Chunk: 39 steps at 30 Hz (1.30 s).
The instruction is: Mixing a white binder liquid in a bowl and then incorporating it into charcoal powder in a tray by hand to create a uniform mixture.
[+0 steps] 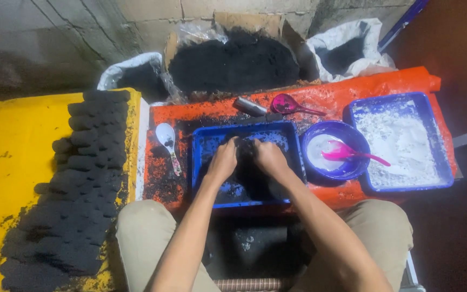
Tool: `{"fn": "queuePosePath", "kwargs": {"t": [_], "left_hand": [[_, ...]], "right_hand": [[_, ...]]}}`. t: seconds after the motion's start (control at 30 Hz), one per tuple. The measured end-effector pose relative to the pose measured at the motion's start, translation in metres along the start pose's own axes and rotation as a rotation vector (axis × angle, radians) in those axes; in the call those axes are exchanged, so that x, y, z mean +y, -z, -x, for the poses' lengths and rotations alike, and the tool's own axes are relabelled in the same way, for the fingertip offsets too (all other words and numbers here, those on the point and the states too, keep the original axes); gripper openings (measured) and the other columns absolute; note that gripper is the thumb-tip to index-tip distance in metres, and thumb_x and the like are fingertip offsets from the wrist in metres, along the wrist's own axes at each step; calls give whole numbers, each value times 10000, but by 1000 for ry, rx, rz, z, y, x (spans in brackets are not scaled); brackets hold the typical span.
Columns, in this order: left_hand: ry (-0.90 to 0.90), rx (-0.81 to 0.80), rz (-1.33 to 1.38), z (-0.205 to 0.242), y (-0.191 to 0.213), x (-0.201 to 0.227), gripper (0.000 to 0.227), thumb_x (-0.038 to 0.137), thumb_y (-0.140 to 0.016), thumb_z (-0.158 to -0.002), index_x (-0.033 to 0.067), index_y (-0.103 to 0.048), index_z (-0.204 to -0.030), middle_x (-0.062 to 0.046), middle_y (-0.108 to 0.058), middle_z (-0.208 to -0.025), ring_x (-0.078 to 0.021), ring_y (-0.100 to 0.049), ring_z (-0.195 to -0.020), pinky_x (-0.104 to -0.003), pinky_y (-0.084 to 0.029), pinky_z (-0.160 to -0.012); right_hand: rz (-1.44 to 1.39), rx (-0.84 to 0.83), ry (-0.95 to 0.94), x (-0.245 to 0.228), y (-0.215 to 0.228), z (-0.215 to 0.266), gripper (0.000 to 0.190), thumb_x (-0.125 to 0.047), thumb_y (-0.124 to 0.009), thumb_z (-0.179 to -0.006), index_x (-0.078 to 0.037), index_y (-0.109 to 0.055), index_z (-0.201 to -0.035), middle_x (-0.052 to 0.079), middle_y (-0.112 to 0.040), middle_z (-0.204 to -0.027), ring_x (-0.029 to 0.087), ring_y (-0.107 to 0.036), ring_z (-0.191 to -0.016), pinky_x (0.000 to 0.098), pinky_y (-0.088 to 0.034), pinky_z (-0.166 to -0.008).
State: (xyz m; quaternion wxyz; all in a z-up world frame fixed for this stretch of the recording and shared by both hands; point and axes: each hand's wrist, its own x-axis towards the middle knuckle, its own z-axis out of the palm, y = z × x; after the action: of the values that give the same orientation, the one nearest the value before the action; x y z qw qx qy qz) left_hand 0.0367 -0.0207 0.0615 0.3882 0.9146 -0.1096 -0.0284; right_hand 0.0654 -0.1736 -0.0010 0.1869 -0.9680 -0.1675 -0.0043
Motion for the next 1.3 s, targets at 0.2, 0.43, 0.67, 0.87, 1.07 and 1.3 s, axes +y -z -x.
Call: {"fn": "queuePosePath", "kwargs": {"t": [0.2,0.43,0.67,0.87,1.07,1.3], "left_hand": [[120,-82,-286,-6,-24,-24,257,315,-458,-789,124,-625,-747,-138,-620,-678,-325,-615,-695,-421,-493,-589],[58,-99,-317,15,-4,-9,385,402,-454,-788,95,-566,-991,-183,-574,-970,-320,-559,-922,-418,-460,-754],[179,-389,-318,42,17,13,998,505,-613,-654,87,-25,-1344,-186,2,-1398,-385,-68,-1271,-504,-68,-1037],[27,-393,-421,30,-17,-17,828,442,-518,-753,167,-11,-1348,-116,-73,-1382,-408,-131,-1238,-561,-139,-988],[58,-311,-338,20,-50,-54,559,158,-432,-788,172,-204,-1298,-123,-243,-1311,-404,-218,-1215,-556,-227,-952],[-128,-11,-470,9,-68,-87,309,67,-429,-775,27,-455,-1081,-142,-546,-910,-305,-563,-870,-359,-488,-711]], "right_hand": [[-39,-81,-130,-25,34,11,374,-380,-345,-806,-101,-574,-708,163,-597,-609,342,-604,-633,406,-482,-552],[44,-154,105,-20,16,14,430,-192,-455,-768,12,-446,-1147,218,-571,-995,329,-566,-919,387,-483,-759],[220,-491,-5,-8,69,38,1122,-613,-646,-556,10,-102,-1315,236,-229,-1327,336,-213,-1252,483,-205,-1010],[130,-407,82,-25,43,38,1109,-625,-600,-599,-30,-23,-1336,217,-138,-1357,362,-138,-1263,481,-160,-1021],[209,-267,193,-3,-19,29,691,-351,-555,-707,-66,-266,-1267,159,-354,-1230,373,-358,-1133,447,-347,-917],[247,-131,245,17,-47,16,325,-99,-464,-780,-58,-479,-1102,161,-562,-979,293,-606,-827,337,-528,-602]]}}
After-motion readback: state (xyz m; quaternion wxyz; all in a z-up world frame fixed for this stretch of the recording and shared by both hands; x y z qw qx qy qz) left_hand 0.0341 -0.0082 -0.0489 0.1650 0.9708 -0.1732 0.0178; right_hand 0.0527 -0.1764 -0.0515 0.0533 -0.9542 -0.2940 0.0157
